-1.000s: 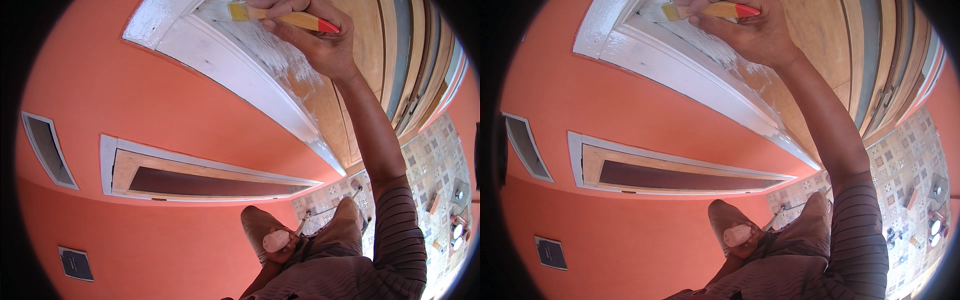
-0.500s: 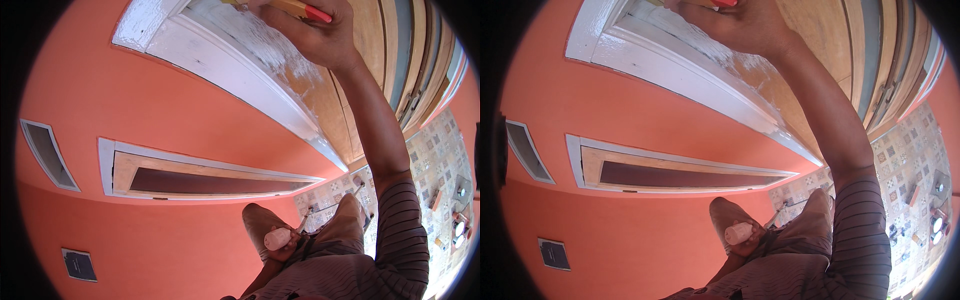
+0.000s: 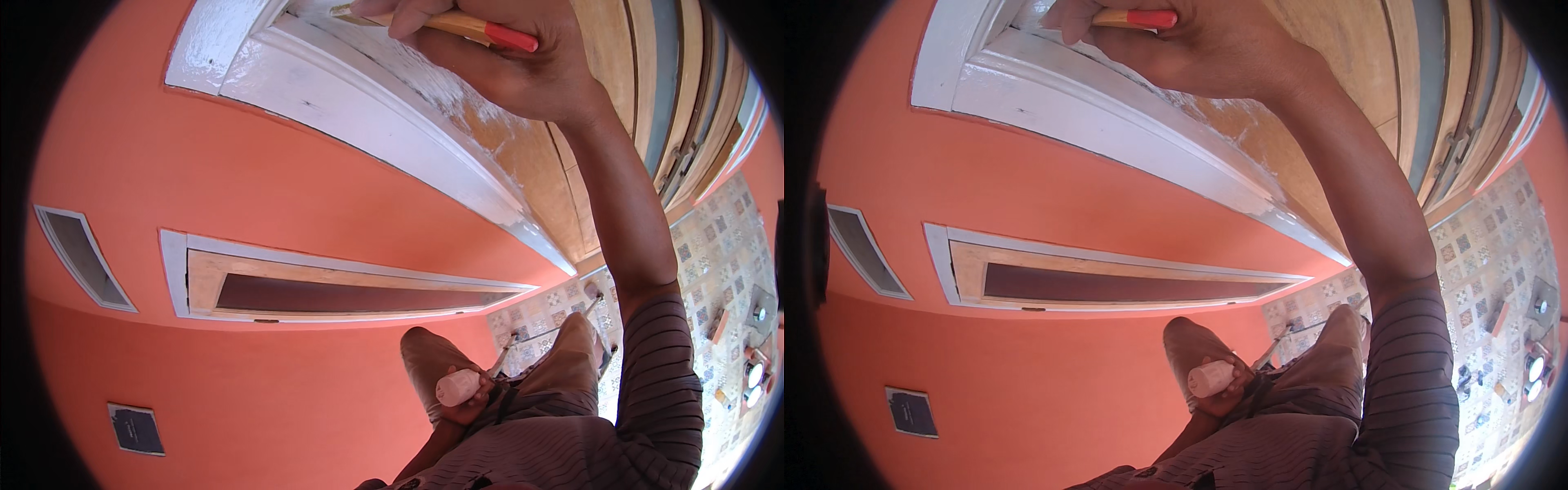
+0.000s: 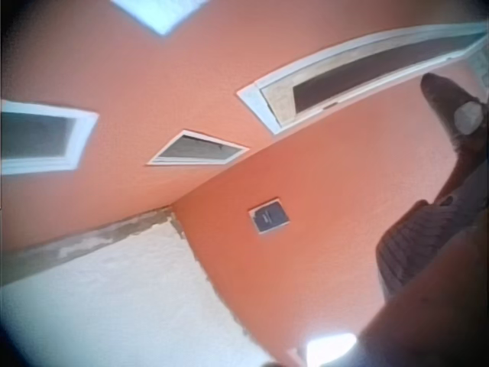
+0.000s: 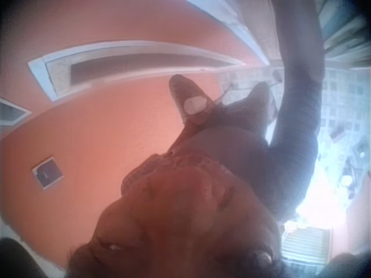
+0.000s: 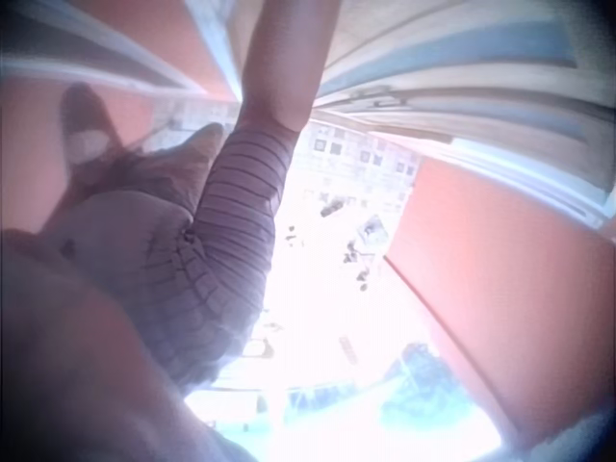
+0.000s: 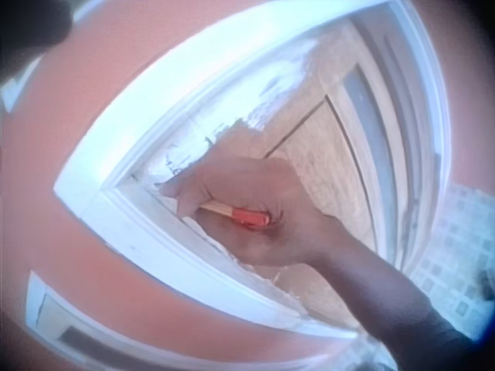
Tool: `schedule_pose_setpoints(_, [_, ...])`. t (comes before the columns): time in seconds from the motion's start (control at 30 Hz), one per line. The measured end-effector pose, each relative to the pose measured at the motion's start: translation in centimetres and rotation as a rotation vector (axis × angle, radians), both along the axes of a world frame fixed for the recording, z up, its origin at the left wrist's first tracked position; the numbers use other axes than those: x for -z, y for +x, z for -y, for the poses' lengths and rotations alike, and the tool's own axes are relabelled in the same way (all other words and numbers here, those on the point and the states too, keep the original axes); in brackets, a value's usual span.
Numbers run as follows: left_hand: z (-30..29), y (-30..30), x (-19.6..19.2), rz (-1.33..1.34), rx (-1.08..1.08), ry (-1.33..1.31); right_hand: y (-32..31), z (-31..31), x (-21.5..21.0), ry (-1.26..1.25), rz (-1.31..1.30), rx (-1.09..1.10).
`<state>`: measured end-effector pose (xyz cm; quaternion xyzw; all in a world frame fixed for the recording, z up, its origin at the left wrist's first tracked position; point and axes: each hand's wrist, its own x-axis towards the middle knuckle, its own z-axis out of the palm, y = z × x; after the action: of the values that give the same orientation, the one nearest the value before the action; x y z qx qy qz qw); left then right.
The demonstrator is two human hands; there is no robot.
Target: The person paints a wooden door white using a paintbrush and a small paint container. They repeatedly dip the brush into the container and apply paint to the door surface while standing on a ladder.
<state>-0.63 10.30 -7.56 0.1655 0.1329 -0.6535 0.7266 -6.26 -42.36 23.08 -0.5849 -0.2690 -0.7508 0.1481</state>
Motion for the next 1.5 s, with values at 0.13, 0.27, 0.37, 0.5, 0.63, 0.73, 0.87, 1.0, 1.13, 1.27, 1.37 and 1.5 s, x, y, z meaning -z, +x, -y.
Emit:
schedule_pose_setpoints(0.13, [-0.3, 0.2, 0.1, 0.004, 0.004, 0.014, 0.3, 0.3, -0.3, -0.012, 0.033, -0.092])
schedule_pose_setpoints(0.27, [-0.5, 0.3, 0.4, -0.013, 0.003, -0.005, 0.3, 1.5, -1.2, -0.087, -0.047, -0.168])
schedule_pose_setpoints(0.37, [-0.6, 0.4, 0.7, 0.018, 0.013, -0.025, -0.1, 1.8, -0.9, -0.056, -0.001, -0.154])
schedule_pose_setpoints(0.5, [-0.5, 0.6, 1.0, -0.039, 0.038, -0.012, -0.2, 2.1, -0.2, -0.028, 0.042, -0.117])
schedule_pose_setpoints(0.63, [-0.6, 0.7, 1.0, -0.028, 0.044, -0.016, -0.4, 1.9, 0.8, 0.067, 0.103, -0.137])
schedule_pose_setpoints(0.73, [-0.5, 0.6, 0.9, -0.023, 0.036, -0.011, -0.2, 1.0, 1.4, 0.053, 0.092, -0.228])
schedule_pose_setpoints(0.87, [0.0, 0.6, 0.5, -0.010, 0.029, -0.025, 2.7, -0.2, -0.7, -0.066, 0.239, -0.327])
schedule_pose_setpoints(1.0, [0.5, 0.4, 0.3, -0.005, 0.029, -0.039, 3.0, -0.5, -0.3, -0.066, 0.241, -0.337])
schedule_pose_setpoints(1.13, [0.5, 0.3, 0.4, -0.002, 0.026, -0.031, 1.3, 0.1, 1.4, -0.005, 0.220, -0.259])
schedule_pose_setpoints(1.27, [0.1, 0.5, 0.6, 0.000, 0.019, 0.011, -0.2, 0.3, 2.1, 0.099, 0.231, -0.209])
schedule_pose_setpoints(1.37, [0.3, 0.5, 0.8, 0.009, 0.024, -0.020, 0.2, -2.0, 3.1, 0.525, 0.204, -0.603])
schedule_pose_setpoints(1.5, [0.7, 0.3, 0.3, 0.017, 0.010, 0.009, 2.0, -3.3, 1.9, 0.675, 0.215, -0.990])
